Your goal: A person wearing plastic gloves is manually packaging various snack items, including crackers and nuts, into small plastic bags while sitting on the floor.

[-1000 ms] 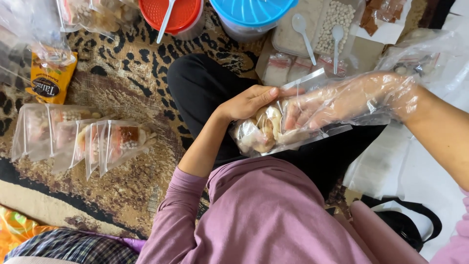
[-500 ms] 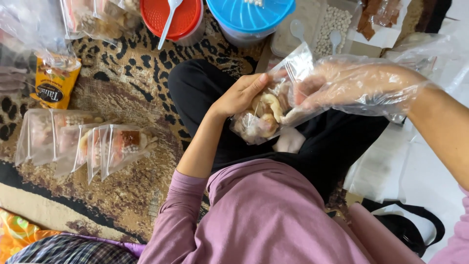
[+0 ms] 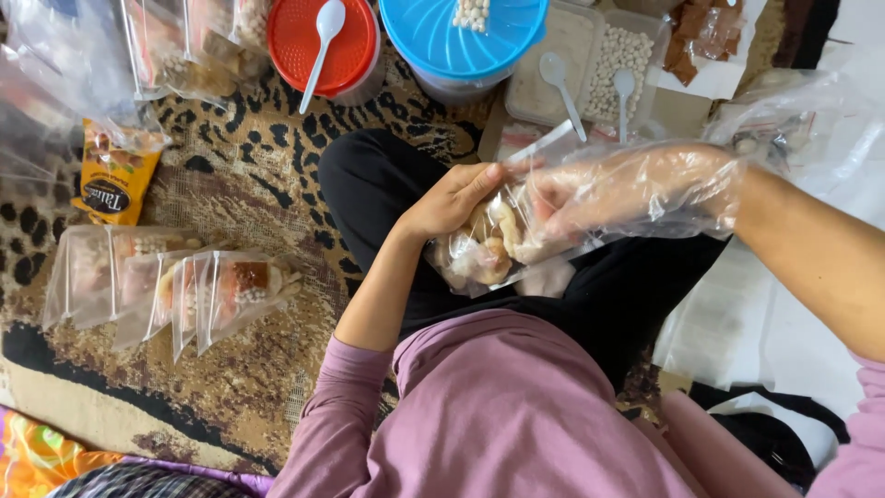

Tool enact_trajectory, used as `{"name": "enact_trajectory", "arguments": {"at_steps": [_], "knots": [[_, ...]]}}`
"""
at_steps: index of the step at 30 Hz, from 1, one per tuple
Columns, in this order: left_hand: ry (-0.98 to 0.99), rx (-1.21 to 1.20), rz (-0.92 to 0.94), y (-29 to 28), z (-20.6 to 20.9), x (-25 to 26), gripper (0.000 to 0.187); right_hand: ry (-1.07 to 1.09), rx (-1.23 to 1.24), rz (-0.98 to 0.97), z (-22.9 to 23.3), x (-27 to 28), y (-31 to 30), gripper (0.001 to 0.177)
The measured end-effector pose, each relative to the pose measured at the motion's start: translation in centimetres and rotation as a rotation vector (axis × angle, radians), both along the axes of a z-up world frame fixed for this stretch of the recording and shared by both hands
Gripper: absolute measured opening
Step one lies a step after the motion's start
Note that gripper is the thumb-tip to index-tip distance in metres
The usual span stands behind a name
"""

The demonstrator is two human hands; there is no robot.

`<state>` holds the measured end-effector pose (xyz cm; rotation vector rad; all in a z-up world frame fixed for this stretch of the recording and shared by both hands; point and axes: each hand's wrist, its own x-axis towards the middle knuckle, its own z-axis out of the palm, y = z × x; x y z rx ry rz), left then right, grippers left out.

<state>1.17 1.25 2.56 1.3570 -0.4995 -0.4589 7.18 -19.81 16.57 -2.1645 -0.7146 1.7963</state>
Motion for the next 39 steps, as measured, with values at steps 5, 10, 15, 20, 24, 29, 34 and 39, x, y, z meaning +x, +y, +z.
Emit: {"name": "enact_trajectory", "arguments": {"at_steps": [5,10,15,20,24,29,34,39], "knots": [[-0.003,0.031,0.062,0.3,-1.5,1.0,0.045,-0.204,-0.174,-0.059,2.2,0.5,1.0,0.031],[0.017,0.004,0.089,-0.4,-2.3,1.0,0.045,-0.233,-0.200,-0.114,3.0,1.2,1.1,0.025],[0.031,-0.004,0.109,-0.4,-2.8,0.7,0.045,-0.133,-0.169,-0.099,1.3,1.2,0.5,0.027],[0.028,-0.013,0.100,0.0,-1.5,0.6,0.046,-0.067,-0.122,-0.110,0.8,0.8,1.3,0.038],[0.029,-0.018,0.094,-0.1,-1.5,0.6,0.045,-0.038,-0.116,-0.146,2.0,0.9,1.6,0.038],[0.006,-0.010,0.080,-0.3,-0.9,0.4,0.042,-0.041,-0.139,-0.056,1.5,1.2,0.7,0.036],[0.009,0.028,0.072,-0.5,0.2,0.1,0.043,0.040,-0.090,0.019,0.8,0.9,0.8,0.037],[0.027,0.030,0.082,-0.3,-2.3,0.3,0.044,0.044,-0.059,-0.002,3.5,0.8,1.4,0.036]]}}
